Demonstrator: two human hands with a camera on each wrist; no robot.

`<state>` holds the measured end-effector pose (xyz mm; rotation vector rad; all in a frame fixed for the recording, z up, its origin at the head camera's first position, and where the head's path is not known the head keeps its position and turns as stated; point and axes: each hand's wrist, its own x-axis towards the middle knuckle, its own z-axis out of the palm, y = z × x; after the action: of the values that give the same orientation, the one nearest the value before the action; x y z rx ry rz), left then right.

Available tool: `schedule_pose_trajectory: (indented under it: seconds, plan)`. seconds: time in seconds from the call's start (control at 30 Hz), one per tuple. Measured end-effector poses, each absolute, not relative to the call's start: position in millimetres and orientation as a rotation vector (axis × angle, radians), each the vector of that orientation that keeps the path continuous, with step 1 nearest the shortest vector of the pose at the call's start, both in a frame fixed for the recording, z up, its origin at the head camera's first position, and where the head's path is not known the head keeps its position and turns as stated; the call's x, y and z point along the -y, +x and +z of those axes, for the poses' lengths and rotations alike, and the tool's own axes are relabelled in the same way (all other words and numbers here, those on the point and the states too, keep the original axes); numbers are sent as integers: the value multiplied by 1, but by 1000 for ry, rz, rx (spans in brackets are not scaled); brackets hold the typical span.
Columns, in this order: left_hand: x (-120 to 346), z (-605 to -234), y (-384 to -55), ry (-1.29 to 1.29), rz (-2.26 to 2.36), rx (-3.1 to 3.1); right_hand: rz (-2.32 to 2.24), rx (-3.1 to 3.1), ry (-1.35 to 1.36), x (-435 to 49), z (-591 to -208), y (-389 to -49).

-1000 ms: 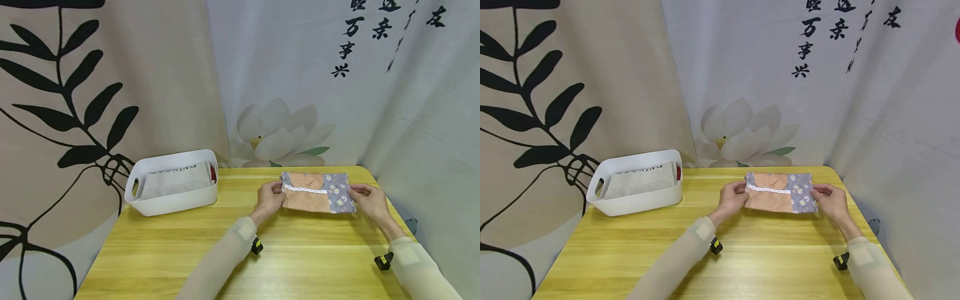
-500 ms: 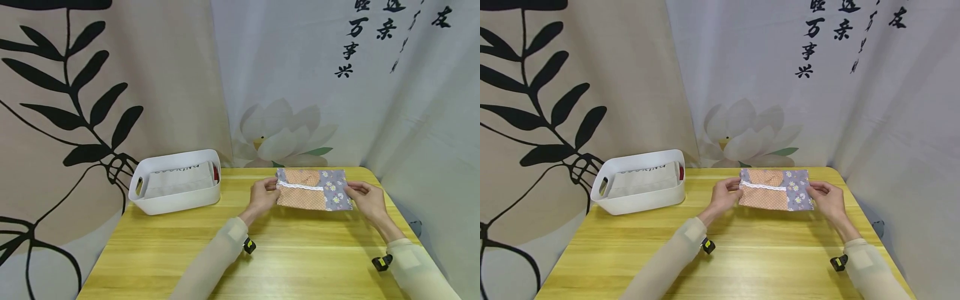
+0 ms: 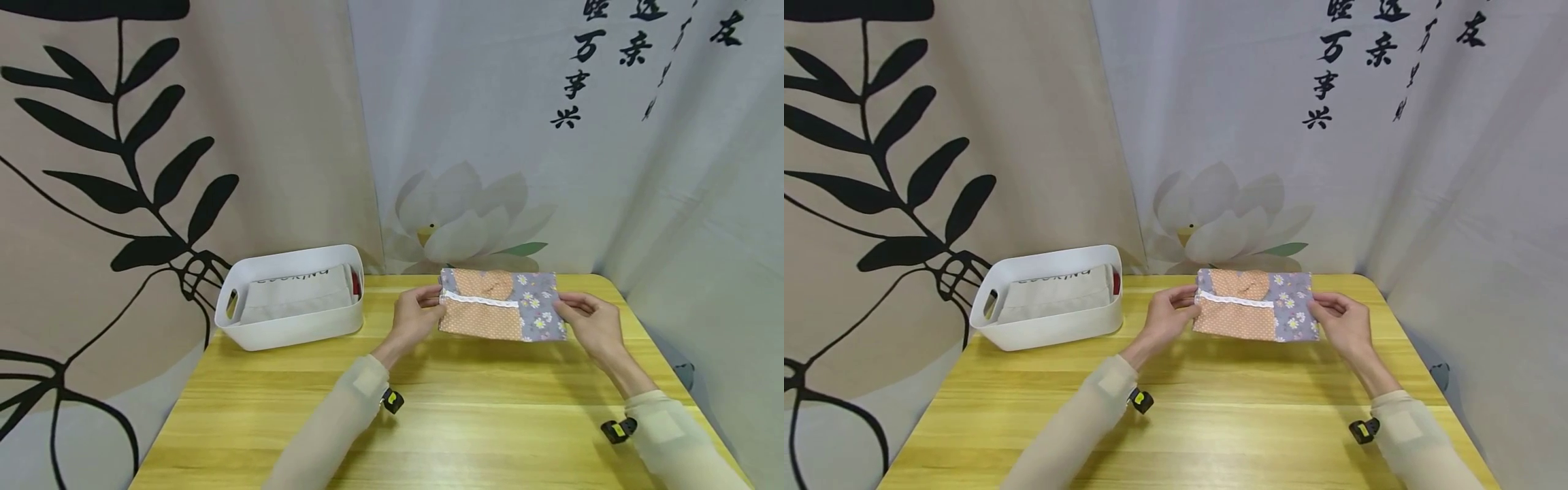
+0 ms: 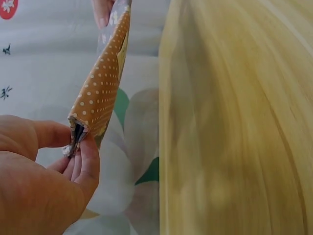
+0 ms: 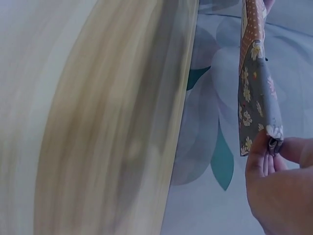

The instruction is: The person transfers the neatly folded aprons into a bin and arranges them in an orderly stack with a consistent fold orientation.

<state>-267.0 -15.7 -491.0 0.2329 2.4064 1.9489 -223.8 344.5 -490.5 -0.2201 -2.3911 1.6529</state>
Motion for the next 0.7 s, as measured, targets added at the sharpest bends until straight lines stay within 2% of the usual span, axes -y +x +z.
schedule_pose_trajectory:
  seconds: [0.7]
  plan:
    - [53, -477, -263, 241, 1973, -2406, 1736, 2325, -95, -315, -475, -222]
